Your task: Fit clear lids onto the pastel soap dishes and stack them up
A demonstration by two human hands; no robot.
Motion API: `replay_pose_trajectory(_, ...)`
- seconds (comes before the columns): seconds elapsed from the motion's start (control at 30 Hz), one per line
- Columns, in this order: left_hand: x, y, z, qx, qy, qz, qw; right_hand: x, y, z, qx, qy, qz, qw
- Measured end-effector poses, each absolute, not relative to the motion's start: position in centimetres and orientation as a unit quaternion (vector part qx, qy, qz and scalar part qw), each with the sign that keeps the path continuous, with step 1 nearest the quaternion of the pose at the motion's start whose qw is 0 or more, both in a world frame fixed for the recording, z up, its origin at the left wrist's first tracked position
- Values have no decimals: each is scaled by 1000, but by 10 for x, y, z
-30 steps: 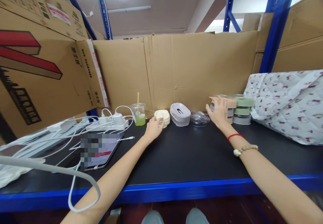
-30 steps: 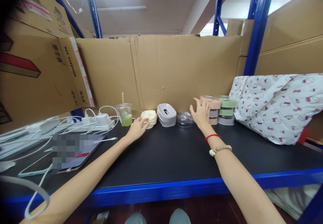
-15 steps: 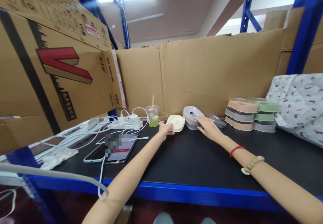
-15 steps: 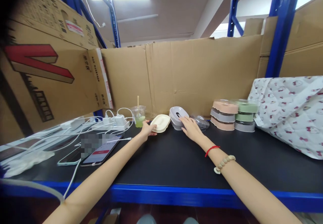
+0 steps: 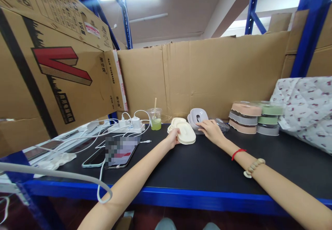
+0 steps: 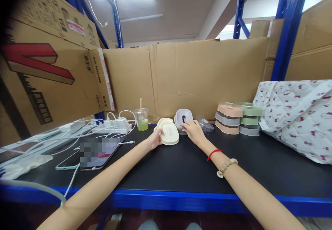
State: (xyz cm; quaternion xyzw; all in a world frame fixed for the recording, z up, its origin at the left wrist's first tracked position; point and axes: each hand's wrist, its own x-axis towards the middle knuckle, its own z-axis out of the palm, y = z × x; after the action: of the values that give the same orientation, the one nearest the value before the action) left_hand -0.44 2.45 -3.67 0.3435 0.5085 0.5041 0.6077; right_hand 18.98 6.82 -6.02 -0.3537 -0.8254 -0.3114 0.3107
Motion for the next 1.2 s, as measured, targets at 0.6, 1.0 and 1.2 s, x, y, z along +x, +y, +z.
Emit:
replay_pose_trajectory(0.6, 5, 24, -42, 323, 422, 617, 580, 145, 36, -57, -208, -848, -227, 432)
replay_pose_trajectory(1.0, 6, 31, -53, 439, 416, 558, 568, 152, 35, -50, -518, -708, 87, 473)
replay_pose_trajectory(1.2, 6, 27, -48, 399, 451, 559, 569, 168, 38, -40, -561, -682, -89, 461)
